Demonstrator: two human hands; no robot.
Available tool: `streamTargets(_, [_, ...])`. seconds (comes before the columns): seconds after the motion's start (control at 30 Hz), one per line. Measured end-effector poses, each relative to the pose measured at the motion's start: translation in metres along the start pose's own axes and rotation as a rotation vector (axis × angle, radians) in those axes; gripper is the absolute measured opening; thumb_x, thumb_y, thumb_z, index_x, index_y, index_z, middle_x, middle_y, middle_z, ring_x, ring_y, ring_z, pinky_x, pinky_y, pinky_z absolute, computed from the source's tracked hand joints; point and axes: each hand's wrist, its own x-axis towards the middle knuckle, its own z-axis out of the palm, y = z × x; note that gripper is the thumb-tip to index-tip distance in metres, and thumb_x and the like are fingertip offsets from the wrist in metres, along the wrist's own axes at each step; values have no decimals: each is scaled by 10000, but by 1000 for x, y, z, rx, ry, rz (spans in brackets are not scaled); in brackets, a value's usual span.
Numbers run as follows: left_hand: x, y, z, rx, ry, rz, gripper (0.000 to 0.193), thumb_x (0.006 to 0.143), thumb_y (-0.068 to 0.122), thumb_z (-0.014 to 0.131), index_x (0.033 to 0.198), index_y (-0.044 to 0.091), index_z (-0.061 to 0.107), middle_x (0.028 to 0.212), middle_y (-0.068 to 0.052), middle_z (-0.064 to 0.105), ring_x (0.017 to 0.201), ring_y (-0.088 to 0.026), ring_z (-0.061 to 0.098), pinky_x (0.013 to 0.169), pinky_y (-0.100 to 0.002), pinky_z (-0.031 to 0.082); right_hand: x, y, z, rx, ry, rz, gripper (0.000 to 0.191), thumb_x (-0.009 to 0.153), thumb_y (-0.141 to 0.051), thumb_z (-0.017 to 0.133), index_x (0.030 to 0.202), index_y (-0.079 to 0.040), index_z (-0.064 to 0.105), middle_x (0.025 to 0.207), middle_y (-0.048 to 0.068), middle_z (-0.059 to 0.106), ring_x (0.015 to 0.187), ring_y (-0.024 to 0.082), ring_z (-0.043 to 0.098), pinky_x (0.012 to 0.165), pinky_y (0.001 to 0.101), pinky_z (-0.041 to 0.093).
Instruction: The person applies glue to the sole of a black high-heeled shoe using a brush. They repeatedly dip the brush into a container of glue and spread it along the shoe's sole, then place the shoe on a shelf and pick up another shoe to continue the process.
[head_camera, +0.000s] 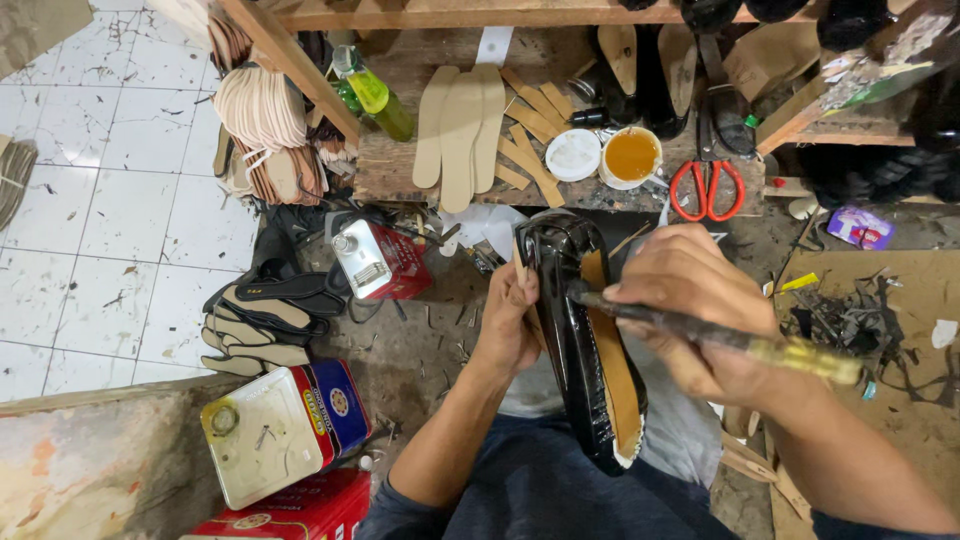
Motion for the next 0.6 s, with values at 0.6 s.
streamTargets(0.6, [-4, -1, -9, 163, -51, 19, 387, 940, 367, 836, 1032, 48, 637, 791, 67, 563, 748, -34, 511, 700, -184, 427, -12, -6, 7, 128, 261, 518, 134, 979, -2, 703, 1108, 15, 670, 841, -1, 635, 635, 22, 498, 575, 175, 374])
